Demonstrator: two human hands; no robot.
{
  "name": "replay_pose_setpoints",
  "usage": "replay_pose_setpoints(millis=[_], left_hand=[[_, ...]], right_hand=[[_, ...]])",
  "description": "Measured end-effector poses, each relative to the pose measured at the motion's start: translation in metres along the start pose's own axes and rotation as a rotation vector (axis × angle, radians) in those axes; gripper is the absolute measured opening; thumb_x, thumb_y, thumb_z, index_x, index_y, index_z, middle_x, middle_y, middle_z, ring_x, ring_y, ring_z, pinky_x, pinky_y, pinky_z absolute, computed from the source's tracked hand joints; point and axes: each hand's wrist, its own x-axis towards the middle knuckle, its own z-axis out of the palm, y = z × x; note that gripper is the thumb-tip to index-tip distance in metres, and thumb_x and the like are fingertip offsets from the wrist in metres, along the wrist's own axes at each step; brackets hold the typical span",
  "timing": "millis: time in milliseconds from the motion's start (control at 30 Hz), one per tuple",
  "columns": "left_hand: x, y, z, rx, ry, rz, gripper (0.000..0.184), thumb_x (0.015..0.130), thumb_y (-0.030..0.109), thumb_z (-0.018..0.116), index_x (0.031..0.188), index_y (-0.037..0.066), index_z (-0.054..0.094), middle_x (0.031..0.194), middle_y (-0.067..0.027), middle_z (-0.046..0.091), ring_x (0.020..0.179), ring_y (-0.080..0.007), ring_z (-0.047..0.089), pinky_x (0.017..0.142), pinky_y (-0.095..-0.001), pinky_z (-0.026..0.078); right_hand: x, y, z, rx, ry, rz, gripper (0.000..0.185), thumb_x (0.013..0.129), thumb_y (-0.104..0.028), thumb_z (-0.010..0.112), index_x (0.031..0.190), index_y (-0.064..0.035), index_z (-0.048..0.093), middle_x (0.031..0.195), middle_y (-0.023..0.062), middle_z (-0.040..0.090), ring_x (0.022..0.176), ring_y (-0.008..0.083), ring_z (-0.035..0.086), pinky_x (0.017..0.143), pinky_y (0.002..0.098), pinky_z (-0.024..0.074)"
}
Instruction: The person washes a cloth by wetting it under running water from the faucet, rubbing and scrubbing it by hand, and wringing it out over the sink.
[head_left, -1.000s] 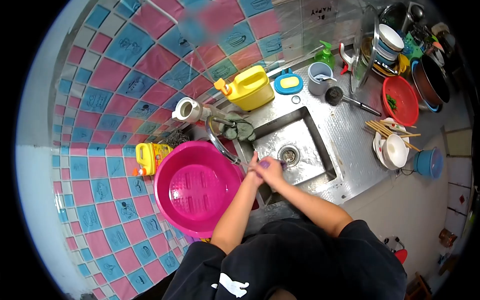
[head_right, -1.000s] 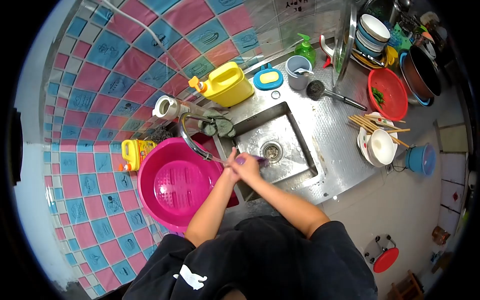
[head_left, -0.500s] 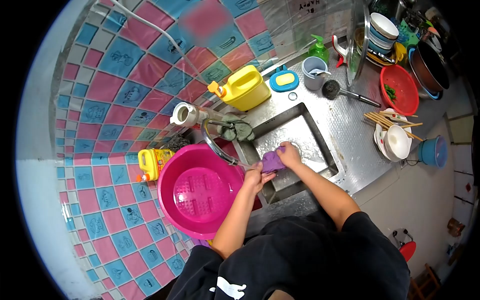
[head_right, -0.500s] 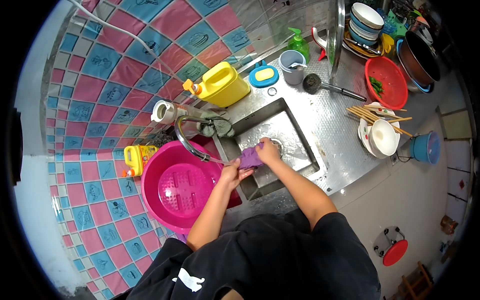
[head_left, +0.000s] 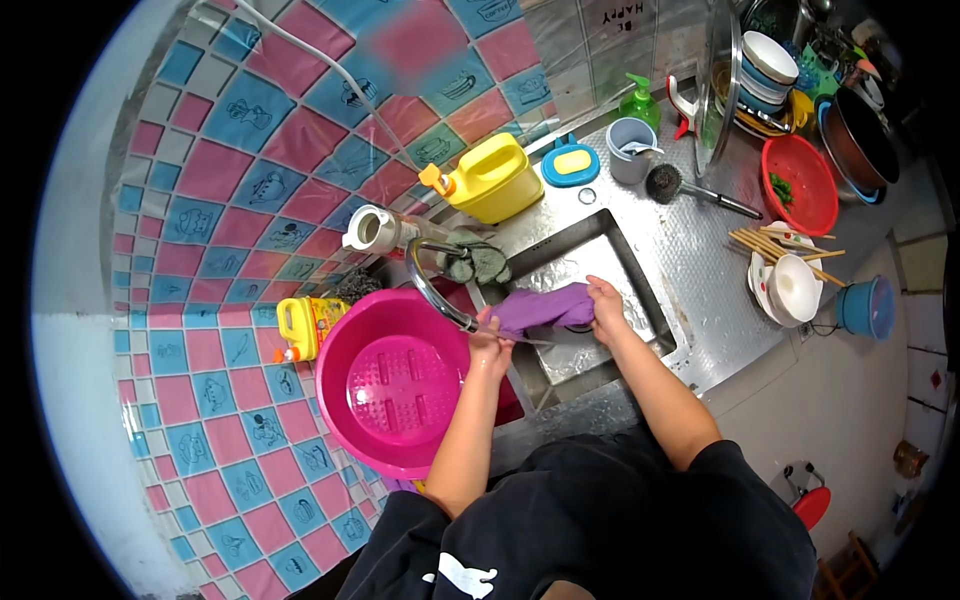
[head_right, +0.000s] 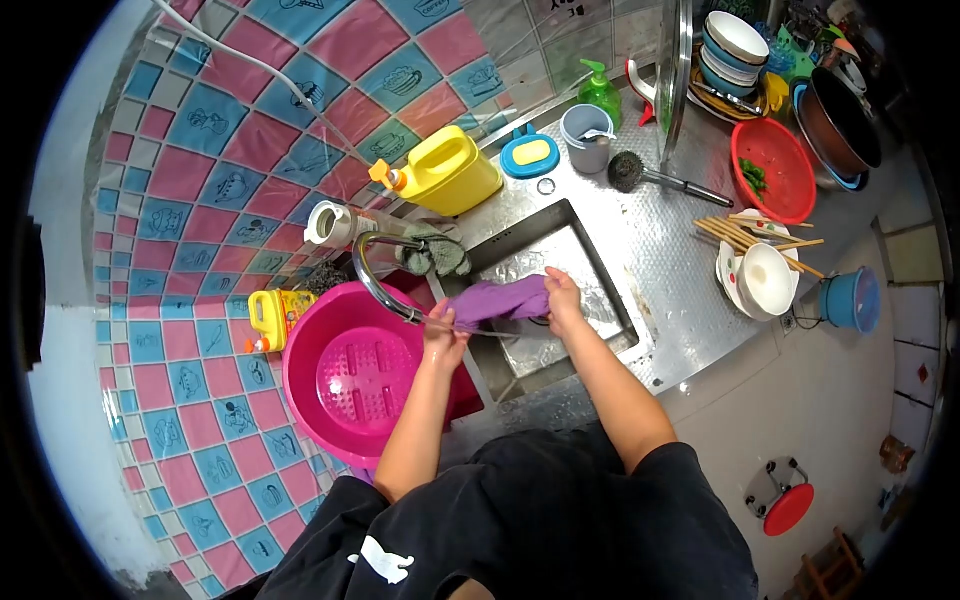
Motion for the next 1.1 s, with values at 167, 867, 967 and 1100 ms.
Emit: replay_pose_setpoints(millis=[167,867,967,1100], left_hand=[[-0.005,-0.015,0.024,-0.186,-0.085,-0.495,0.034,0.08,0.035,0.061,0.095,0.006,0.053,0.09,-0.0101,0.057,0.08,-0.0242,0.056,0.073,-0.0378,0.047],[-0.013,-0.029,0.052,-0.143,0.168,-0.143,0.027,0.08,0.01,0.036,0.101,0.003,0.052,0.097,-0.0109,0.058,0.085,-0.0241,0.058,0.078,-0.0336,0.048],[-0.02,-0.014,0.052,-0.353,0.057,-0.434,0.034,0.085,0.035,0.036,0.092,0.009,0.055,0.095,-0.0101,0.058,0.09,-0.0245,0.056,0.078,-0.0369,0.047],[-0.008,-0.015,0.03,-0.475,-0.11,-0.463,0.036,0.087,0.039,0.036,0.092,0.009,0.055,0.093,-0.0102,0.058,0.091,-0.0247,0.055,0.077,-0.0368,0.047]], right_hand=[[-0.057,0.001,0.06,-0.187,-0.061,0.064,0.024,0.079,-0.011,0.059,0.101,-0.0024,0.054,0.09,0.0097,0.059,0.084,0.019,0.056,0.072,0.0304,0.0468],[-0.041,0.021,0.057,-0.557,-0.256,-0.105,0.028,0.071,-0.024,0.068,0.085,-0.0021,0.058,0.083,0.0077,0.061,0.072,0.0177,0.058,0.06,0.0296,0.0453],[-0.074,0.028,0.072,-0.868,-0.135,-0.606,0.018,0.061,-0.011,0.066,0.075,-0.0059,0.055,0.079,0.0101,0.058,0.077,0.027,0.056,0.068,0.0355,0.0442],[-0.108,0.009,0.074,-1.201,-0.307,-0.9,0.027,0.064,-0.02,0.063,0.089,-0.011,0.058,0.101,0.0099,0.056,0.103,0.0312,0.045,0.088,0.0488,0.0313]])
